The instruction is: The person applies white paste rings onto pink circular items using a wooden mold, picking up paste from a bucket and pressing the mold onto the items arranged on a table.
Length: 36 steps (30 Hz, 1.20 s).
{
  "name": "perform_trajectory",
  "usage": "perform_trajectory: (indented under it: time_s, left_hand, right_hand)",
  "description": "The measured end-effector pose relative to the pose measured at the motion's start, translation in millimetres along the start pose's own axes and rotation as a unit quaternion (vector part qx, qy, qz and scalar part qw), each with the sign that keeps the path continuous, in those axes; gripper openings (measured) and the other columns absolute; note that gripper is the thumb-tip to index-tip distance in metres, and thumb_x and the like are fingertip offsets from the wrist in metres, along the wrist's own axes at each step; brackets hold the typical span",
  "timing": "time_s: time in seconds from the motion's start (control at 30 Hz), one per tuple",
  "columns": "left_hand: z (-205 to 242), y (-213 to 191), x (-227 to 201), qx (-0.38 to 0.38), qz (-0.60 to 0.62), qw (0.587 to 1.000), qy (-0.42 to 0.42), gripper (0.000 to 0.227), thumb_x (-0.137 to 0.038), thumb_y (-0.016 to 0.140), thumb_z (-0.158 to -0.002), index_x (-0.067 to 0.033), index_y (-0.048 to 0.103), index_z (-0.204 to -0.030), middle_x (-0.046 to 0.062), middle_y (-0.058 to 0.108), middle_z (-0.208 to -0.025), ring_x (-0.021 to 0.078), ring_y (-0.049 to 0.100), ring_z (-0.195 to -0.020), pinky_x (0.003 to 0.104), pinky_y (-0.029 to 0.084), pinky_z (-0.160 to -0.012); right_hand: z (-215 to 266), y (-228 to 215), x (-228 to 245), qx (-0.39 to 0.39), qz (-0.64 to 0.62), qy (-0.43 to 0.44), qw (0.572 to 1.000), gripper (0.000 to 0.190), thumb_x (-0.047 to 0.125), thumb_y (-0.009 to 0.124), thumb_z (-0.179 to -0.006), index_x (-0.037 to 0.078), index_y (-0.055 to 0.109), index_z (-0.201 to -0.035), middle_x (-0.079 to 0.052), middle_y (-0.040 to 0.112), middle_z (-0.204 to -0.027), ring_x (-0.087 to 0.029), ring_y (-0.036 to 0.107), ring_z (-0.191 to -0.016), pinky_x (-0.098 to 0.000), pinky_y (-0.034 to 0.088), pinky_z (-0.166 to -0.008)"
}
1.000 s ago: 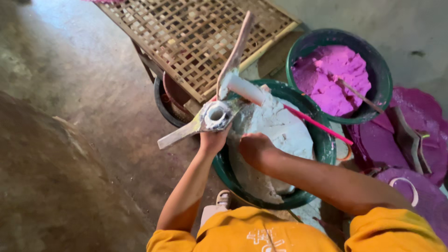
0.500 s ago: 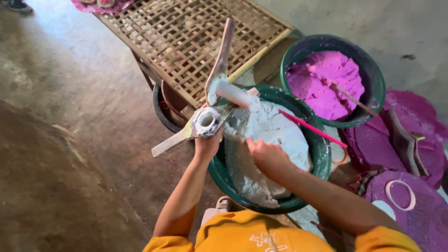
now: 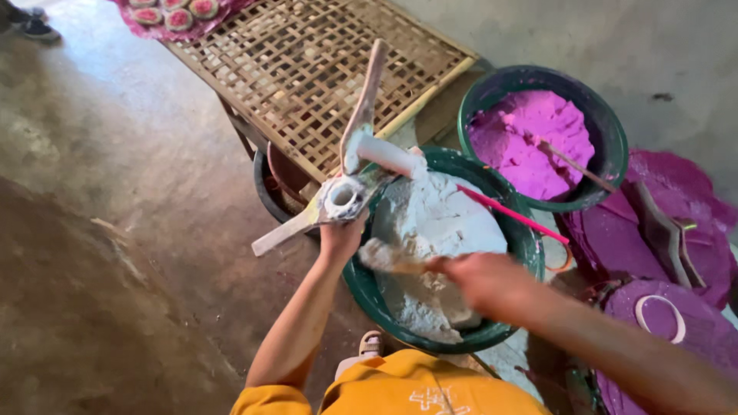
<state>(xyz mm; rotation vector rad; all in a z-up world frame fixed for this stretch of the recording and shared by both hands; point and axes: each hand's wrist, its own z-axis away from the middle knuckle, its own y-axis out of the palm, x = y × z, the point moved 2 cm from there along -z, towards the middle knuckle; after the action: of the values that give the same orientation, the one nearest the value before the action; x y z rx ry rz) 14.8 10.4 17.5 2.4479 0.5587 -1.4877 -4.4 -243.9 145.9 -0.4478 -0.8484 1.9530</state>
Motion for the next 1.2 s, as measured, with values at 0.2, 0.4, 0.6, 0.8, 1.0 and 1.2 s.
perform_trajectory:
  time_s: [0.2,0.4,0.6,0.8,1.0,1.2]
  left_hand:
    - [-21.2,4.5,-88.2,0.072,-0.342,0.929,0.123,0.046,-0.027,0.076,-0.084,-0.0129,0.064,-0.126,0.008,0.065,-0.14,0.0281,0.066,-0.113,0.039,0.055,-0.088]
    - [-17.3,29.8,-119.5,0.209,-0.295,0.913,0.189,0.063,-0.031,0.076,-0.074,-0.0109,0.063,-0.132,0.003,0.063,-0.14,0.0282,0.067,-0.112,0.042,0.056,-0.084]
    - [12.1,31.4,-93.2,0.275,-0.15,0.949,0.038,0.058,-0.031,0.078,-0.073,-0.0087,0.065,-0.125,0.008,0.072,-0.118,0.0244,0.07,-0.105,0.039,0.057,-0.086]
    - [-18.4,20.4,-58.4,0.175,0.266,0.897,-0.307,0.055,-0.03,0.076,-0.083,-0.0058,0.066,-0.131,0.01,0.07,-0.117,0.0254,0.066,-0.103,0.039,0.054,-0.085]
    - [3.4,72.6,-38.3,0.19,0.397,0.791,-0.424,0.056,-0.031,0.075,-0.079,-0.0059,0.063,-0.128,0.011,0.071,-0.118,0.0273,0.067,-0.104,0.042,0.054,-0.091]
    - [-10.6,62.6,-66.7,0.338,-0.079,0.937,-0.041,0.065,-0.03,0.077,-0.079,-0.0089,0.057,-0.136,0.008,0.068,-0.127,0.0212,0.066,-0.112,0.035,0.052,-0.097]
  right_hand:
    - [116.2,-97.2,-31.6,-0.257,-0.203,-0.152,0.932,0.045,0.025,0.063,-0.084,0.023,0.071,-0.129,-0.005,0.081,-0.109,-0.022,0.08,-0.091,-0.0395,0.06,-0.075]
    - [77.8,-93.4,-11.4,-0.269,-0.01,-0.095,0.958,0.04,0.017,0.056,-0.092,0.028,0.072,-0.128,0.006,0.079,-0.113,-0.022,0.077,-0.091,-0.0392,0.059,-0.067]
    - [72.9,-41.0,22.5,-0.427,0.307,-0.237,0.817,0.022,0.016,0.06,-0.084,0.005,0.065,-0.102,-0.005,0.065,-0.083,-0.02,0.066,-0.068,-0.0331,0.053,-0.055]
    - [146.6,-91.1,-7.3,-0.393,0.213,-0.124,0.886,0.04,0.014,0.064,-0.075,0.011,0.068,-0.115,-0.003,0.062,-0.085,-0.019,0.065,-0.068,-0.0335,0.053,-0.049]
    - [94.8,-104.2,24.6,-0.413,0.322,-0.111,0.845,0.033,0.014,0.06,-0.082,0.003,0.062,-0.113,-0.006,0.062,-0.083,-0.02,0.067,-0.064,-0.0306,0.054,-0.048]
    - [112.0,-88.2,-8.2,-0.344,0.183,-0.095,0.916,0.035,0.013,0.061,-0.08,0.009,0.063,-0.115,-0.004,0.064,-0.087,-0.023,0.07,-0.068,-0.0357,0.056,-0.049]
